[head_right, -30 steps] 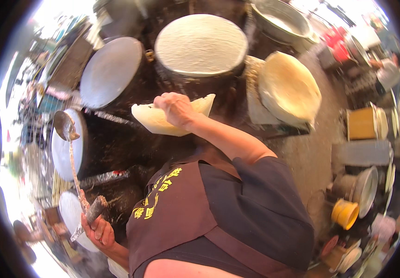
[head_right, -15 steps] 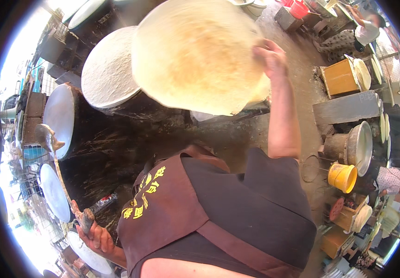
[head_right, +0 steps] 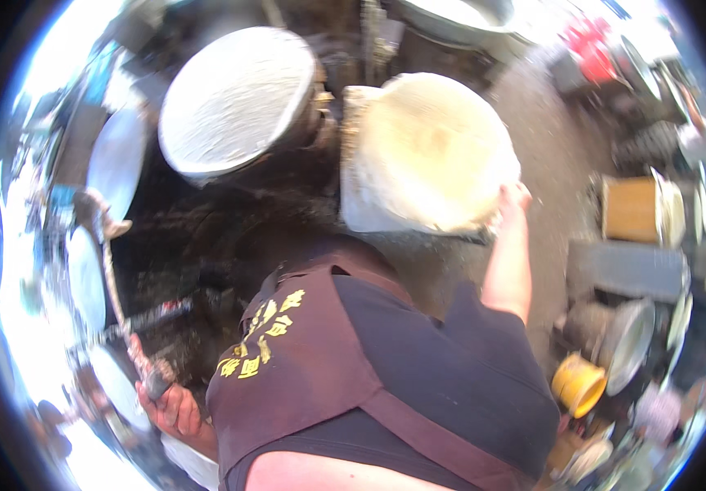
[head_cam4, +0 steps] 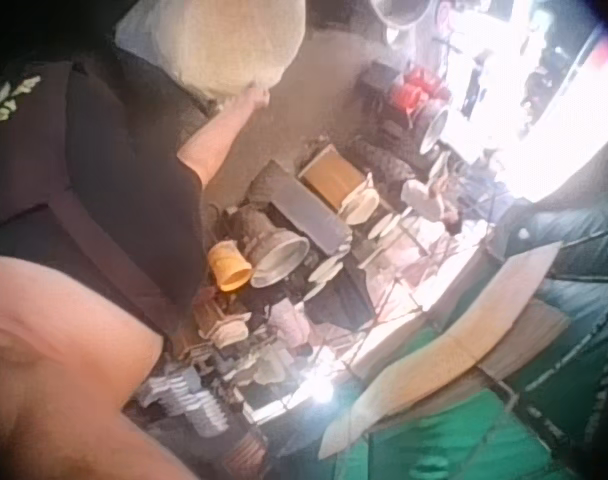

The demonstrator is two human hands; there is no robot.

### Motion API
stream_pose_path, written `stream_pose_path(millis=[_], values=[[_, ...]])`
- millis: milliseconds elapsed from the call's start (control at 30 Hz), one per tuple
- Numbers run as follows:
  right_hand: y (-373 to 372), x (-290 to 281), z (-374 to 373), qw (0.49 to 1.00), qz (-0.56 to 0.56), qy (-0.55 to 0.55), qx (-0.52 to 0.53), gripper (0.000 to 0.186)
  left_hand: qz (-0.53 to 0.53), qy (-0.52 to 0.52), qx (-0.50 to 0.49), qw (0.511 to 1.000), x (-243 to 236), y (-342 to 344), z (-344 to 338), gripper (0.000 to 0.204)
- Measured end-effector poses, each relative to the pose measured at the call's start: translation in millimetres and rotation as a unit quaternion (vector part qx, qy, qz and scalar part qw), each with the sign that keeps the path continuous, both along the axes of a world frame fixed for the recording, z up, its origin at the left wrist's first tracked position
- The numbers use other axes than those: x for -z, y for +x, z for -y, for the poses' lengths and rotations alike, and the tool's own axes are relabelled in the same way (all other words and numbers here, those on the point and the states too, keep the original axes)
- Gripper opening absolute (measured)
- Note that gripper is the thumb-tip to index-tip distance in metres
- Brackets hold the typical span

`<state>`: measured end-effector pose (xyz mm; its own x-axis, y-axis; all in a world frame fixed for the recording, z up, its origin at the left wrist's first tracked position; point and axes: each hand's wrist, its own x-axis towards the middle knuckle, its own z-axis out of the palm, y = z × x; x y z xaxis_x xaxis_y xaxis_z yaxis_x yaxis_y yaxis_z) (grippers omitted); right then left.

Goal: The person ladles batter onto multiple hot griddles, spreads it into thin circles, and removes cooked crepes with a spatula. The person stacks the finished crepes on a nearby surface.

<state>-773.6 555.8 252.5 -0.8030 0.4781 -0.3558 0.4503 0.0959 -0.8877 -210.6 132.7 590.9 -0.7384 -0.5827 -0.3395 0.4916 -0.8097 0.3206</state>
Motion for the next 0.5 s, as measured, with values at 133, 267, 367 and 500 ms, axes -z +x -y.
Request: stream_pose_path(millis=[133, 267, 367, 500], values=[[-50.1, 61.4, -110.4, 0.998, -0.003, 0.057, -0.015, 0.03, 0.007, 0.096, -0.116, 0.989, 5.2, 8.4, -16.8, 0.046], [-43.1, -67.1, 74.5, 0.813, -0.18, 0.54, -0.12, 0.042, 0.018, 0.078, -0.235, 0.969, -2.2, 38.8, -83.9, 0.039], [-46.8, -89.5, 194.3, 0.832, -0.356, 0.243, -0.35, 0.037, 0.077, 0.102, -0.329, 0.936, -11.7, 37.2, -111.5, 0.037], [197.2, -210.3, 408.7, 0.625, -0.27, -0.09, -0.727, 0.031, 0.22, 0.084, -0.323, 0.917, 4.7, 58.0, -121.4, 0.028]])
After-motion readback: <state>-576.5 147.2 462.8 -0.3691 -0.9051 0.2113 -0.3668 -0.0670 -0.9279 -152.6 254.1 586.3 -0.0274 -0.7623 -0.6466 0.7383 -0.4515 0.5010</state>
